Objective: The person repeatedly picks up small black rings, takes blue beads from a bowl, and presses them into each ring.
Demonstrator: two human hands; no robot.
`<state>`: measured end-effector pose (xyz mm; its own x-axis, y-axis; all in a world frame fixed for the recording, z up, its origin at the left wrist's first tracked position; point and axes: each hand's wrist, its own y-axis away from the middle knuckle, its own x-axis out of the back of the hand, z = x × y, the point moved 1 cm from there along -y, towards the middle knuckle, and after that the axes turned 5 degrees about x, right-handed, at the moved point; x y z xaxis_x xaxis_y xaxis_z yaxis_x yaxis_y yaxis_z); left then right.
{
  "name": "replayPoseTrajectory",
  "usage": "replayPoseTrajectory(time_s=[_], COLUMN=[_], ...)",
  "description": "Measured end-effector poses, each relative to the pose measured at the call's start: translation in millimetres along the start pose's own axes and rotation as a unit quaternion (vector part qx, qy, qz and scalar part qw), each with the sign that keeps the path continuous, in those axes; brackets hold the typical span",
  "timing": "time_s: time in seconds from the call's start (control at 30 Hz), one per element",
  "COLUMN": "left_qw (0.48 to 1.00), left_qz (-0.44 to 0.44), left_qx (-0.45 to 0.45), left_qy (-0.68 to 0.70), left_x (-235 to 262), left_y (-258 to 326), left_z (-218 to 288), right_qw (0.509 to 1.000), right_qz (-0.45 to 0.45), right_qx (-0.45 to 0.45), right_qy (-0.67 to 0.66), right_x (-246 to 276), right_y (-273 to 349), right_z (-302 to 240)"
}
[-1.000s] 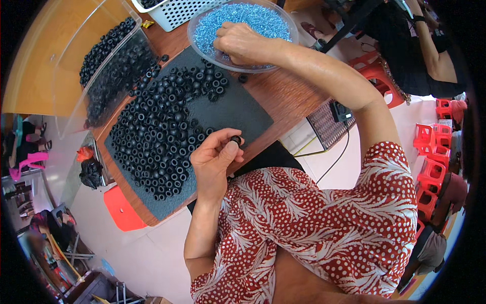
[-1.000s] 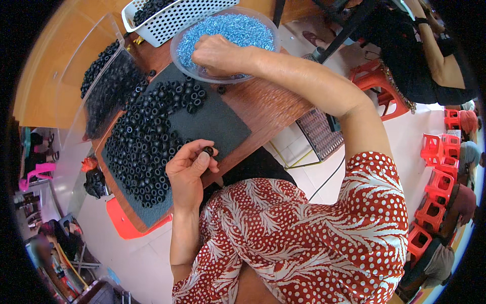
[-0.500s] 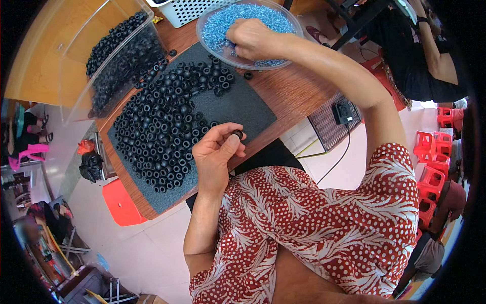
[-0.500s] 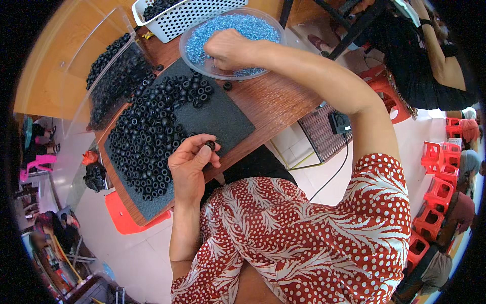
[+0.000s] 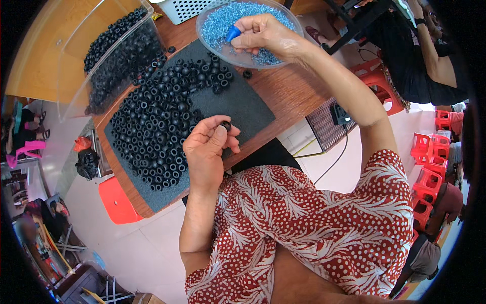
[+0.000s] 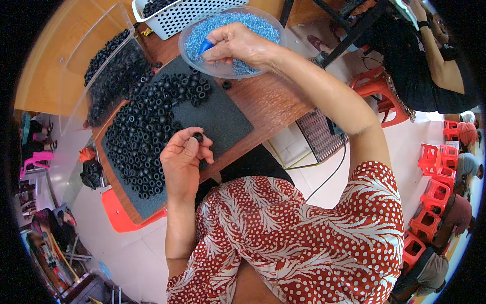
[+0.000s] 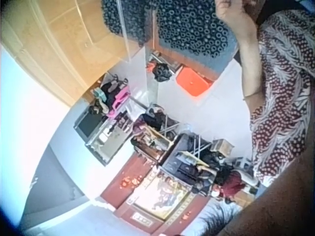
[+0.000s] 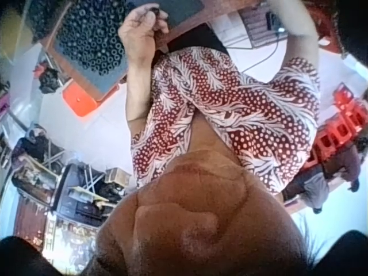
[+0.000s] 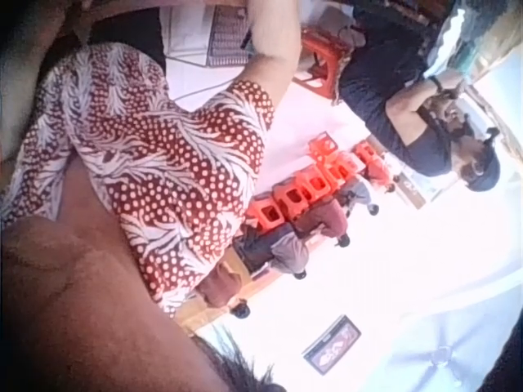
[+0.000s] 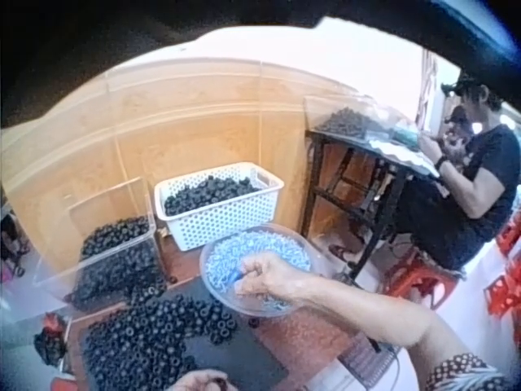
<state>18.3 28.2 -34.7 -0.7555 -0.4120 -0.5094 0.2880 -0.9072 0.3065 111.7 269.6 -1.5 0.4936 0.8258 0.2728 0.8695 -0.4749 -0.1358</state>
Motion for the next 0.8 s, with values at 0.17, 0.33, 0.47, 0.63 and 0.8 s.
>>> replayPoseTrajectory(time_s=[0.17,0.33,0.47,0.63,0.8], left_qw=[0.997,0.993,0.994,0.991,0.983], left_qz=[-0.029,-0.035,-0.011,0.058,0.077], left_qx=[0.006,-0.003,-0.027,-0.118,-0.159], left_qy=[0.072,0.11,0.106,-0.014,-0.047], left_x=[1.8,0.6,-5.3,-10.7,-10.6], left_y=[-0.8,-2.7,1.6,9.3,11.4], left_z=[4.6,6.9,9.2,7.3,2.1], right_qw=[0.998,0.99,0.983,0.963,0.964], right_qz=[-0.018,0.045,0.091,0.139,0.173], right_qx=[-0.005,0.075,0.08,0.067,0.109], right_qy=[-0.067,-0.109,-0.135,-0.222,-0.173], right_x=[-35.4,-80.7,-101.8,-116.5,-127.3], right_y=[25.8,51.5,67.0,75.8,79.2], right_z=[-26.3,-23.5,-24.5,-26.7,-23.4])
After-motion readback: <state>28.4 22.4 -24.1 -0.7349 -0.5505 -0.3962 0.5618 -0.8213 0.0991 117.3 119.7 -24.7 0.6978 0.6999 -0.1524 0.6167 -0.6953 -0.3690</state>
